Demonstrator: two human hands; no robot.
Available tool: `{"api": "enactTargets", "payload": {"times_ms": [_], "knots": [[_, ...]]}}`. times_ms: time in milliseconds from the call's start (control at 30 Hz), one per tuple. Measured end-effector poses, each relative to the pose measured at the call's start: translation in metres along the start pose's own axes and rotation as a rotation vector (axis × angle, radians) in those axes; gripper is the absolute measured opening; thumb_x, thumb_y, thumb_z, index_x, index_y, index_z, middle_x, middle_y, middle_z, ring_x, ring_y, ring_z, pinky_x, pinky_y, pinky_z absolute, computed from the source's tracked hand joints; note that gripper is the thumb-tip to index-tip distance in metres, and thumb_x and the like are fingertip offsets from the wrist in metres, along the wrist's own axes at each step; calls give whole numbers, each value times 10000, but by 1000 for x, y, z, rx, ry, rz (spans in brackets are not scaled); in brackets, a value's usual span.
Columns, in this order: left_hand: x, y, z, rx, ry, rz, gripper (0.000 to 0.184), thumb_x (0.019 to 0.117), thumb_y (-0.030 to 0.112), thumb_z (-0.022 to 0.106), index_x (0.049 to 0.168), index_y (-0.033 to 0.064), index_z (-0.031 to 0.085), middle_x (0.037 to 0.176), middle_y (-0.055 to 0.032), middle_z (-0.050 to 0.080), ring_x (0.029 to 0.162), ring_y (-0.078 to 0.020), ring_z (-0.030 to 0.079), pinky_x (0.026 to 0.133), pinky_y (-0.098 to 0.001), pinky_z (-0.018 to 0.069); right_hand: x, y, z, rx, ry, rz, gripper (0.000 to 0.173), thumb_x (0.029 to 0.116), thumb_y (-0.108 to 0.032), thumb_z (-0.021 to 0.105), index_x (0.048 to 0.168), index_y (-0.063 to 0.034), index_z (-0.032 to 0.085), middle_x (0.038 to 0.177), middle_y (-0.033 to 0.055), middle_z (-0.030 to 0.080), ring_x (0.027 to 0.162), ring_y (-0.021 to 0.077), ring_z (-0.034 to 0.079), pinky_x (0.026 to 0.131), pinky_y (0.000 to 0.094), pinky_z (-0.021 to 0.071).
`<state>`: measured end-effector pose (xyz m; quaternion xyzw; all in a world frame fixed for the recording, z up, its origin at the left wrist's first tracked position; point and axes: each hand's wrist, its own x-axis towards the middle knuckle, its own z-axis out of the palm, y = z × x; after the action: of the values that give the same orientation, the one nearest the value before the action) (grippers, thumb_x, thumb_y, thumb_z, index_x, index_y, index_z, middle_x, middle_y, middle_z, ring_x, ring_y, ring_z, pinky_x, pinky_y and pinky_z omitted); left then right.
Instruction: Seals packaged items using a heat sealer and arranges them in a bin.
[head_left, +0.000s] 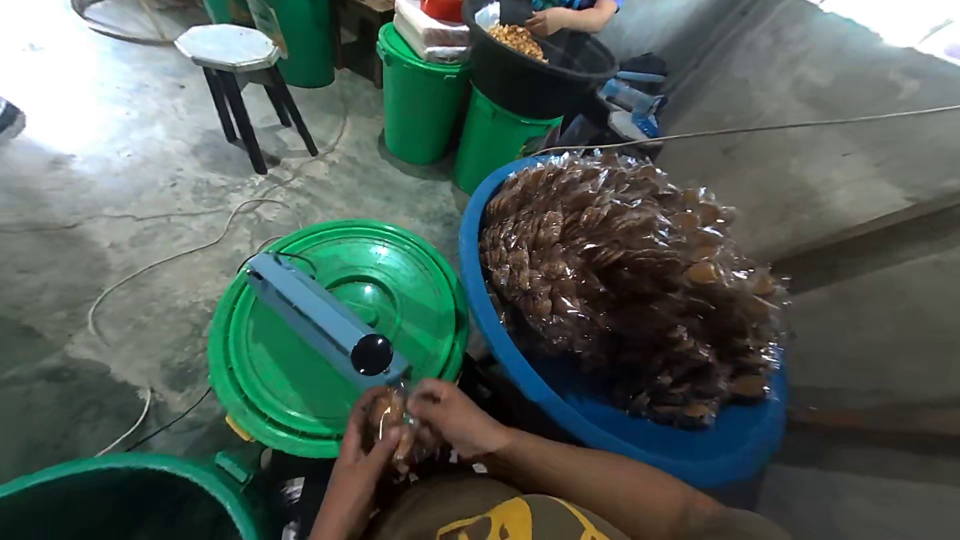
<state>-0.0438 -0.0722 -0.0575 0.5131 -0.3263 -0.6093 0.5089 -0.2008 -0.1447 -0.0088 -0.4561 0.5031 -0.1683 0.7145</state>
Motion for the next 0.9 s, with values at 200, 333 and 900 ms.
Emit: {"api": "enactTargets", "payload": {"times_ms": [200, 333, 900], "knots": [[44, 10, -21, 114, 420, 92, 649, 962, 84, 594, 1537, 18, 300, 1416, -243, 480, 1151, -282, 605, 891, -426, 563, 54, -71, 7, -299, 164, -322, 267, 1081, -93, 455, 1199, 99, 598, 1060, 154, 647, 907, 135, 633, 827, 293, 537], [79, 25, -43, 102, 472, 120, 627, 1011, 130, 551, 1563, 28, 272, 1462, -291, 419, 1264, -345, 536, 1002, -464, 508, 54, -103, 31, -1108, -138, -413, 541, 1047, -295, 566, 1509, -27, 482, 1556, 233, 430, 1429, 381, 432, 1154, 531, 380], [80, 48, -62, -2, 515, 15, 501, 1099, 383, 293, 1531, 129, 282, 1245, -92, 545, 970, -153, 619, 783, -358, 552, 82, -23, 34, -1069, 222, -881, 522, 887, -217, 698, 1363, -12, 638, 1404, 264, 587, 1242, 393, 627, 923, 488, 582]]}}
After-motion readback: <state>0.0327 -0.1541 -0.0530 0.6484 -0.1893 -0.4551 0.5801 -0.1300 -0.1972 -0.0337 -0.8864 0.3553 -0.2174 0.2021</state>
